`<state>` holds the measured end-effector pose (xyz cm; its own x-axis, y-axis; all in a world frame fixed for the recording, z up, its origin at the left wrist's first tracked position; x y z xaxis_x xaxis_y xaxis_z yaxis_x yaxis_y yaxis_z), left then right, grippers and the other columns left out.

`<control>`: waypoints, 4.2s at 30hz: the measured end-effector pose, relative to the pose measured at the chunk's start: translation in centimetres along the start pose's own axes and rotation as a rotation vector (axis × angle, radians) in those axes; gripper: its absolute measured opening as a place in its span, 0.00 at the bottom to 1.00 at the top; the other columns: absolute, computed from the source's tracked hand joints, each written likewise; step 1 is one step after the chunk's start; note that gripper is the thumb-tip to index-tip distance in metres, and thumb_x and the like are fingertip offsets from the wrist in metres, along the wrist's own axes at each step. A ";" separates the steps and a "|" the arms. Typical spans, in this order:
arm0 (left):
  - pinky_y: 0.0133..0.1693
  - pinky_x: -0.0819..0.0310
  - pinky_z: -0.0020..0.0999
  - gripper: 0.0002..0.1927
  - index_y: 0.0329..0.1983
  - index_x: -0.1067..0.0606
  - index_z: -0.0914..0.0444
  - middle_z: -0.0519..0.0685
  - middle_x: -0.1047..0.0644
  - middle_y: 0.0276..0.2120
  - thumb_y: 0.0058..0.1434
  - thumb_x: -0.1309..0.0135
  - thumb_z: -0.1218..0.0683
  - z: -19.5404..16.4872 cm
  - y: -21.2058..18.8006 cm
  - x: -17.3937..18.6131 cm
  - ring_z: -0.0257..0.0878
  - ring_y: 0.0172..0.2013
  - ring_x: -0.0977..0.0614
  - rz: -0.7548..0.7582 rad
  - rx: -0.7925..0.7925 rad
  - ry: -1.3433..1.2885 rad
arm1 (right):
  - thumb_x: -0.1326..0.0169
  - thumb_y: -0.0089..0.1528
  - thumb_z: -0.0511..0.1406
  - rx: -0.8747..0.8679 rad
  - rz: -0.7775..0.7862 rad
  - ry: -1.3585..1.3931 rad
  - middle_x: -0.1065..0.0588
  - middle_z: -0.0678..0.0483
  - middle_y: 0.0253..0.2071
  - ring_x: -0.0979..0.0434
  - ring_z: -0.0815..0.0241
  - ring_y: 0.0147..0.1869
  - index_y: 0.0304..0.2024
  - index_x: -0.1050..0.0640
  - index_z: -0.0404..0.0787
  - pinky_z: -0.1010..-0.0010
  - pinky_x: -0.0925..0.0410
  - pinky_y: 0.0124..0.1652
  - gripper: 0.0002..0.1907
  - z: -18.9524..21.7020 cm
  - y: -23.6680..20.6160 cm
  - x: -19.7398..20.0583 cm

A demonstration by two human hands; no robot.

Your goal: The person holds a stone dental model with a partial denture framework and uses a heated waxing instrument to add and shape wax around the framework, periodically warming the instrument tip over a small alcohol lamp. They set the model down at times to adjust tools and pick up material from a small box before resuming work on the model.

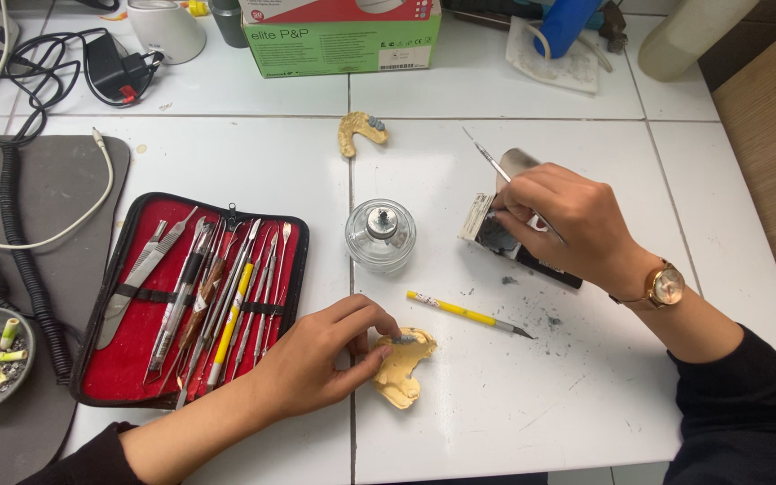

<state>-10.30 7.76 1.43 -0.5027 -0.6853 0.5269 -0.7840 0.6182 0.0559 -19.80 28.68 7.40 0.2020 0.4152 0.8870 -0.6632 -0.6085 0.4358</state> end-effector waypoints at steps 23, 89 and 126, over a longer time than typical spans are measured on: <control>0.66 0.36 0.52 0.31 0.71 0.34 0.33 0.64 0.45 0.74 0.65 0.56 0.27 -4.4 -1.0 -1.6 0.59 0.69 0.35 -0.089 -0.468 0.580 | 0.37 0.52 0.29 0.195 -0.020 0.029 0.24 0.55 0.30 0.20 0.59 0.33 0.30 0.26 0.39 0.68 0.30 0.23 0.09 8.7 -1.6 1.3; 0.61 0.36 0.56 0.36 0.79 0.46 0.46 0.67 0.59 0.77 0.70 0.60 0.34 -0.3 -0.6 -3.0 0.61 0.60 0.34 0.008 -0.263 0.615 | 0.41 0.63 0.26 0.336 -0.237 0.590 0.26 0.48 0.46 0.18 0.64 0.39 0.33 0.32 0.39 0.75 0.22 0.34 0.11 8.5 -5.2 -0.7; 0.51 0.38 0.46 0.44 0.51 0.27 0.62 0.51 0.28 0.43 0.38 0.30 0.32 -1.1 -0.7 1.2 0.49 0.44 0.26 0.122 -0.195 0.501 | 0.37 0.62 0.32 0.259 0.070 0.534 0.24 0.48 0.42 0.17 0.59 0.37 0.25 0.33 0.38 0.75 0.26 0.27 0.18 9.4 -2.9 -4.7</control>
<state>-9.94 6.91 2.96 -0.3140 -0.3665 0.8758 -0.6249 0.7742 0.0999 -12.08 22.10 3.39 -0.2706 0.6097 0.7451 -0.4509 -0.7640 0.4615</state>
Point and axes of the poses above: each hand's wrist, its own y-axis towards the middle knuckle, its own x-axis out of the back of the hand, z = x × y, the point moved 9 cm from there along y, towards the middle knuckle
